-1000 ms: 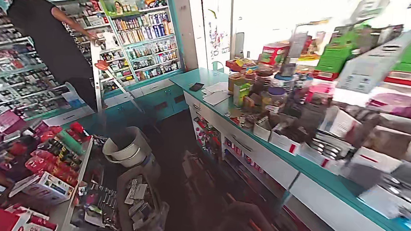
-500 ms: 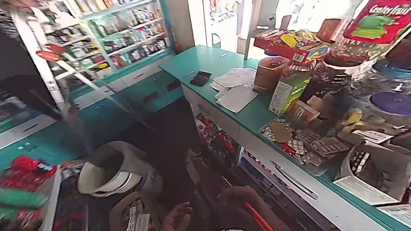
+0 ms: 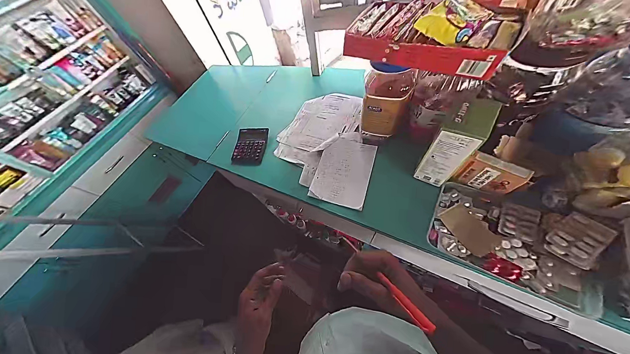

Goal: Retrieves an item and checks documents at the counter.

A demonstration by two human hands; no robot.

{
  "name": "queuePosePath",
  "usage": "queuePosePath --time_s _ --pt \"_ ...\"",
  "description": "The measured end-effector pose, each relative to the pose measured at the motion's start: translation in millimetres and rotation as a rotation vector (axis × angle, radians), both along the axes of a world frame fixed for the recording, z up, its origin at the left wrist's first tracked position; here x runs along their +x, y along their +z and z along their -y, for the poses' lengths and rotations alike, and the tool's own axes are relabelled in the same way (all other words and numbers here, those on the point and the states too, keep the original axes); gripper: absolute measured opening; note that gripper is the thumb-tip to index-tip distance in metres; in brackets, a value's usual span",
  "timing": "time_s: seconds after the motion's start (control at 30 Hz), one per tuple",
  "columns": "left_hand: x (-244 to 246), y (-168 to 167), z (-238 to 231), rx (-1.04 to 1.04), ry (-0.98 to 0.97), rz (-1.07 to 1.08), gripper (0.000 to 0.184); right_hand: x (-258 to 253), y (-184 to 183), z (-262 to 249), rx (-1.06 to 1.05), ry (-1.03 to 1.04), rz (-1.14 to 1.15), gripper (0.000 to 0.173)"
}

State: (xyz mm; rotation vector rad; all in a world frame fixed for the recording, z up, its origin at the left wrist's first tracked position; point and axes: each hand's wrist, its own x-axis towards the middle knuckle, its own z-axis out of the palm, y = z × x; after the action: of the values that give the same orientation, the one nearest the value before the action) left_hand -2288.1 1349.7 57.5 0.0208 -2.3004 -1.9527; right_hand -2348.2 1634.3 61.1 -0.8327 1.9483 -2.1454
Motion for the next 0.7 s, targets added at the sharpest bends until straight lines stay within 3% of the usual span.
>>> queuePosePath --time_s 0.23,0.33,0.4,0.53,0.7 --pt "-107.6 1.1 36.4 0.038 -0.226 0.045 0.032 -87.3 10.7 17.1 0.035 -0.321 0.002 0.023" --pt "-154.9 -1.6 39.6 0.035 -0.357 0.051 0.034 -108.3 -3.1 12.2 0.400 -0.628 -0.030 0.028" --pt "-185.9 -0.6 43.8 -0.014 -0.429 0.065 0.036 -116.9 -22.8 14.9 0.650 -0.775 -0.014 0.040" --pt "-258.3 7.5 36.8 -0.089 -0.598 0.000 0.039 -120.3 -44.0 26.9 0.862 -0.866 0.088 0.054" --pt "-339.7 8.9 6.7 -0.242 -0.738 -0.012 0.057 -108.4 -44.4 53.1 0.924 -0.876 0.166 0.039"
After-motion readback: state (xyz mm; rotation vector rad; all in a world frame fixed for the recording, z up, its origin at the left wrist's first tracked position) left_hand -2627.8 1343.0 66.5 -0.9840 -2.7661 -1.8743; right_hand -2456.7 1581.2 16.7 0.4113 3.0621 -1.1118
